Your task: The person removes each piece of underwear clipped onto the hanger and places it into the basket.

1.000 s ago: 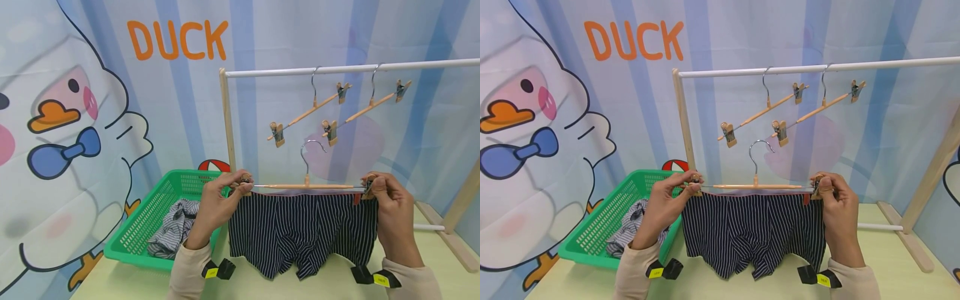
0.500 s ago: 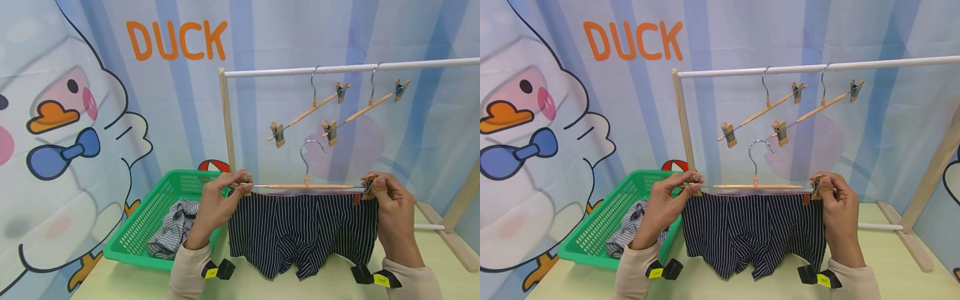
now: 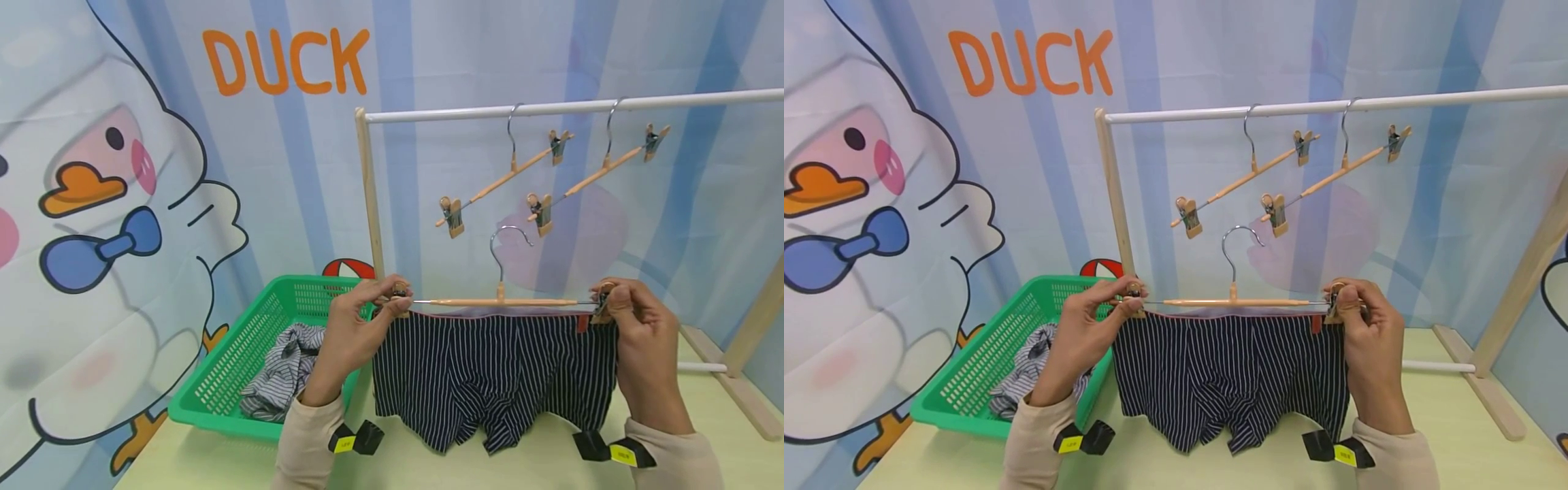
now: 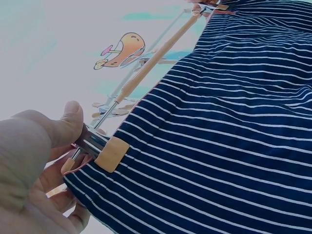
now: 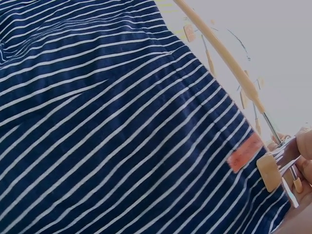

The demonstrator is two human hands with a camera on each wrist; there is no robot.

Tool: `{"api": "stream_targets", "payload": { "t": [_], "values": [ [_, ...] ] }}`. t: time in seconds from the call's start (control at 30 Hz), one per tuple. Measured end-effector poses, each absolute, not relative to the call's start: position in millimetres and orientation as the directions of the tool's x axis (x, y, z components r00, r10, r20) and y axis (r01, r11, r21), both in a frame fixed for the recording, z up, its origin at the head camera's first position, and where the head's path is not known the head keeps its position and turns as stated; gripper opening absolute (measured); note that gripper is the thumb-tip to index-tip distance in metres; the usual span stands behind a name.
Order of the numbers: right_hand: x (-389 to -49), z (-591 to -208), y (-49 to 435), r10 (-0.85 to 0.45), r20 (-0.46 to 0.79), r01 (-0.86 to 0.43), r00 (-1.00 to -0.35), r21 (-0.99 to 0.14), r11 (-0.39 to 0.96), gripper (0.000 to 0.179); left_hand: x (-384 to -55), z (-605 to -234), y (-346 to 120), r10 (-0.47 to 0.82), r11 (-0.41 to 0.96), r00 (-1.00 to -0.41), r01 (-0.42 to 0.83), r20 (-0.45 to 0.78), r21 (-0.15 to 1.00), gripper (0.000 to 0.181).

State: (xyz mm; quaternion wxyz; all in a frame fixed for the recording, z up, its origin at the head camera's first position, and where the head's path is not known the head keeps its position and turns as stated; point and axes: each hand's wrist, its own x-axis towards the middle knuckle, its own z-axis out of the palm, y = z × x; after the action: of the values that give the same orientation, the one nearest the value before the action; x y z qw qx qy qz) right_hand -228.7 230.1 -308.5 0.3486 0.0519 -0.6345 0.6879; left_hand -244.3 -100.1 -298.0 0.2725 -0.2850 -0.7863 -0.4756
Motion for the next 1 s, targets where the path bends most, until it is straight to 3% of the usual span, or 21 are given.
{"api": "stream_targets", "payload": {
  "t": [0.67,1.0],
  "values": [
    [-229.9,-310.0,229.7,0.415,0.525,-0.540,-0.743,-0.837,0.092,0.026,-242.6,-297.5,-100.5,0.194,0.375,-0.687,0.712,0.701,0.594,0.026],
    [-231.0,-311.1,231.2,0.413,0.522,-0.557,-0.746,-0.830,0.043,0.024,-242.1,-296.0,-101.0,0.203,0.364,-0.681,0.720,0.704,0.592,0.026]
  ]
}}
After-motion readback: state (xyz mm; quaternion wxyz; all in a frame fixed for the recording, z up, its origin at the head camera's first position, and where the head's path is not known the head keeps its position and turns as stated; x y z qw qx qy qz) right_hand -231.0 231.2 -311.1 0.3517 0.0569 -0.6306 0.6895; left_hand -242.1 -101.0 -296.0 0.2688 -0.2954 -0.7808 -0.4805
